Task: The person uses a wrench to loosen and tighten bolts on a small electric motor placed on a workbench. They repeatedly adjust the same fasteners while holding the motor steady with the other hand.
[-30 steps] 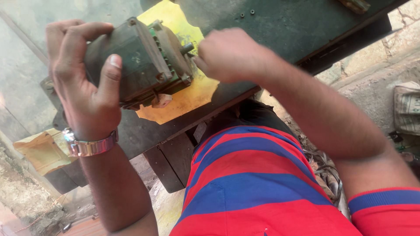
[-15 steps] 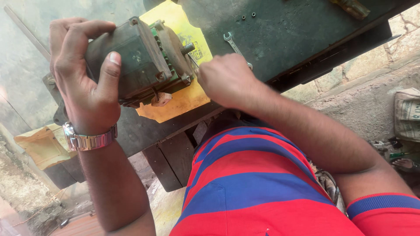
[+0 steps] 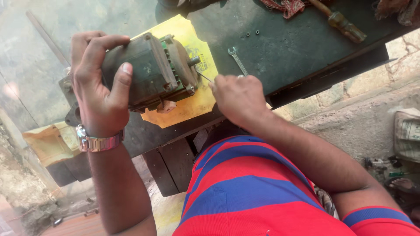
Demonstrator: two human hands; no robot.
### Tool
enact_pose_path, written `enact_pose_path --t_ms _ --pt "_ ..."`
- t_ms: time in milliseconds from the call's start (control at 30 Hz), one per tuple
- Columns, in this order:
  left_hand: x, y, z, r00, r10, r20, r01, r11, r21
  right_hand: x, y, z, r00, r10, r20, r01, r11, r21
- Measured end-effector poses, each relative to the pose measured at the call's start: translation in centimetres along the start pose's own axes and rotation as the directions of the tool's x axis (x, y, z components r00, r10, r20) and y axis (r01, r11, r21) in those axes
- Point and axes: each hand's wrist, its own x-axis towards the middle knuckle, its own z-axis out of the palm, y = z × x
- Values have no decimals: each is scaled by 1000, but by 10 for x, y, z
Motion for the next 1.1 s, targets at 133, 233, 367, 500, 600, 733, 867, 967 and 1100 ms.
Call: enact_pose_path --t_ms 133,233,367,500,600,733,867,967,1100 --pt "-2 0 -1 1000 15 6 -15 1000 9 17 6 -16 996 -17 -84 32 984 176" --pt "-1 -1 0 1000 23 7 -23 1000 3 34 7 -20 999 26 -19 -23 991 135" --pt "-3 -1 0 1000 20 5 -20 1000 -14 49 4 -22 997 -15 -69 22 995 98" --pt "-2 -2 -1 1000 24 14 -23 1000 -6 59 8 -27 998 -64 -13 66 988 138" --pt "-2 -4 -2 999 31 20 -31 999 -14 57 8 -30 996 -86 13 82 983 166" --pt "-3 -5 -1 999 25 20 -25 1000 -5 48 2 -30 988 -72 135 54 990 129" --pt "-4 -8 0 1000 18 19 -18 1000 9 44 -6 -22 974 -223 30 222 975 22" --pt "-5 -10 0 999 35 23 -35 999 10 44 -5 -14 974 -220 45 218 974 59" --pt "-7 -11 -1 1000 22 21 -22 1000 6 18 -4 12 946 -284 -154 284 959 -25"
